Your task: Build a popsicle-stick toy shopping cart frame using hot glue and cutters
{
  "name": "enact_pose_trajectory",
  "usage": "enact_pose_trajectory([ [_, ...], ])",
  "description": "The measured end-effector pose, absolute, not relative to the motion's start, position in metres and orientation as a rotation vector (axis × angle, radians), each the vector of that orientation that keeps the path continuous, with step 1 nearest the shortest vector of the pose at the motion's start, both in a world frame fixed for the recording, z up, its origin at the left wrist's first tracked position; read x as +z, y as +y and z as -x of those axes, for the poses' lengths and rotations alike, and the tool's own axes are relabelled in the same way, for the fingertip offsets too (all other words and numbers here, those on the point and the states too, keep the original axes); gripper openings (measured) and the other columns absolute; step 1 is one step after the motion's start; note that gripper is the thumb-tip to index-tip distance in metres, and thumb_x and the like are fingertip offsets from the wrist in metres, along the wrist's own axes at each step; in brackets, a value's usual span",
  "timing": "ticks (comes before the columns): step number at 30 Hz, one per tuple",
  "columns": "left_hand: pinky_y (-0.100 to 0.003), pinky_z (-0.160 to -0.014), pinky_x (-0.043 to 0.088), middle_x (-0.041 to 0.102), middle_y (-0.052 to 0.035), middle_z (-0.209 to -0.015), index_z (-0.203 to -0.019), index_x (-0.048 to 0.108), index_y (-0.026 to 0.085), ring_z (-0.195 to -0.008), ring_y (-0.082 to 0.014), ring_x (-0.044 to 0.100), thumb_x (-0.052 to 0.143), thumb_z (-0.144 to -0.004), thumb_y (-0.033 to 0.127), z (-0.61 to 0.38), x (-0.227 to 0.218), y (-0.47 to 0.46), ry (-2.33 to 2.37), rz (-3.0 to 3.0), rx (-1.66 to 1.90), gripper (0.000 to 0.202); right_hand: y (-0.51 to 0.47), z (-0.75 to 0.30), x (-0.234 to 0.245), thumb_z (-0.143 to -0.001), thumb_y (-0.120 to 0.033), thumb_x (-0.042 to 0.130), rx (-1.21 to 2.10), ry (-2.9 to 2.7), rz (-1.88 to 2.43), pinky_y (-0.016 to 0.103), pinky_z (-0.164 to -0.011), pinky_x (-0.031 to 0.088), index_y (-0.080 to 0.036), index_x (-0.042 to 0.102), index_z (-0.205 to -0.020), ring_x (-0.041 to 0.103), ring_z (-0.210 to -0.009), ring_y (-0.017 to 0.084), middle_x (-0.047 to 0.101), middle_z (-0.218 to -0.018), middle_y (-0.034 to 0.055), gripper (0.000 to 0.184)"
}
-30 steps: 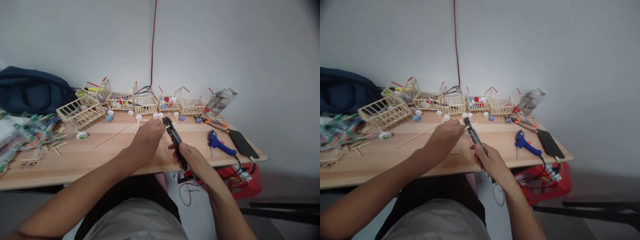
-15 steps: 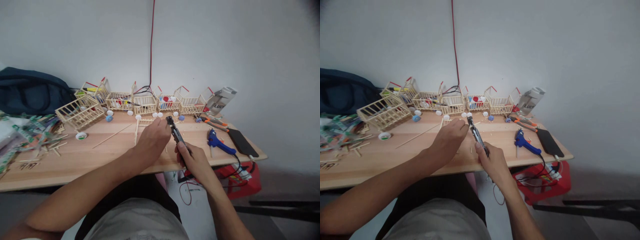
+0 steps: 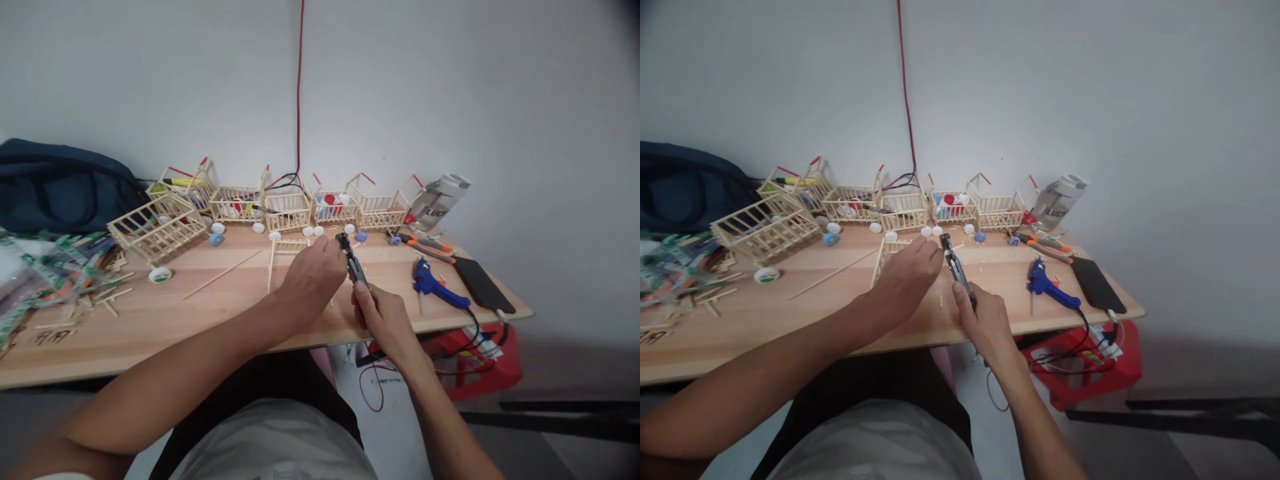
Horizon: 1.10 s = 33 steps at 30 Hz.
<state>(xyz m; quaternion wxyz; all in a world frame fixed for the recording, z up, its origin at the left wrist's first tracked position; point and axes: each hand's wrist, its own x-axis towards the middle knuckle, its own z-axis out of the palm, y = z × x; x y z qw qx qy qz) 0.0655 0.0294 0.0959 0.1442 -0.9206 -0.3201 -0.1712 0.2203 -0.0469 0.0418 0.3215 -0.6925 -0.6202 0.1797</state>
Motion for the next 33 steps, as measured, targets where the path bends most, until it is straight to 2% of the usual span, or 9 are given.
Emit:
enact_pose_trajectory([
  [6,-0.028,-0.059,0.043,0.062,-0.0098,-0.083,-0.079,0.055,0.012,-0.084,-0.0213,0.058,0.043,-0.087,0.000,-0.068,0.096,0.030,-0.900,2.625,-0.532,0.020,-0.046,-0.219,0.036,-0.095,-0.065,0.024,0.427,-1.621,1.808,0.029,-0.057,0.034,-0.023,0.053,-0.070,0.055,-0.052,0.019,0.057,-0.050,0.0027,0.057],
  [12,-0.030,-0.057,0.042,0.063,-0.0121,-0.088,-0.085,0.057,0.011,-0.089,-0.0245,0.060,0.046,-0.088,0.001,-0.074,0.096,0.039,-0.908,2.646,-0.496,0.015,-0.040,-0.220,0.034,-0.094,-0.066,0.019,0.339,-1.614,1.884,0.029,-0.060,0.034,-0.022,0.056,-0.071,0.058,-0.059,0.021,0.062,-0.058,0.0058,0.062],
  [20,-0.029,-0.063,0.046,0.065,-0.0114,-0.092,-0.087,0.060,0.011,-0.091,-0.0217,0.061,0.048,-0.089,0.004,-0.076,0.098,0.045,-0.979,2.681,-0.406,0.014,-0.029,-0.222,0.030,-0.095,-0.064,0.016,0.299,-1.657,1.861,0.029,-0.059,0.033,-0.022,0.053,-0.061,0.057,-0.058,0.021,0.062,-0.056,0.0078,0.065],
  [33,-0.031,-0.071,0.050,0.066,-0.0136,-0.098,-0.096,0.063,0.009,-0.098,-0.0247,0.062,0.047,-0.090,0.005,-0.076,0.089,0.054,-1.054,2.719,-0.418,0.017,-0.020,-0.217,0.020,-0.094,-0.065,0.019,0.302,-1.603,1.897,0.031,-0.058,0.031,-0.022,0.054,-0.057,0.057,-0.058,0.022,0.060,-0.055,0.0104,0.067],
])
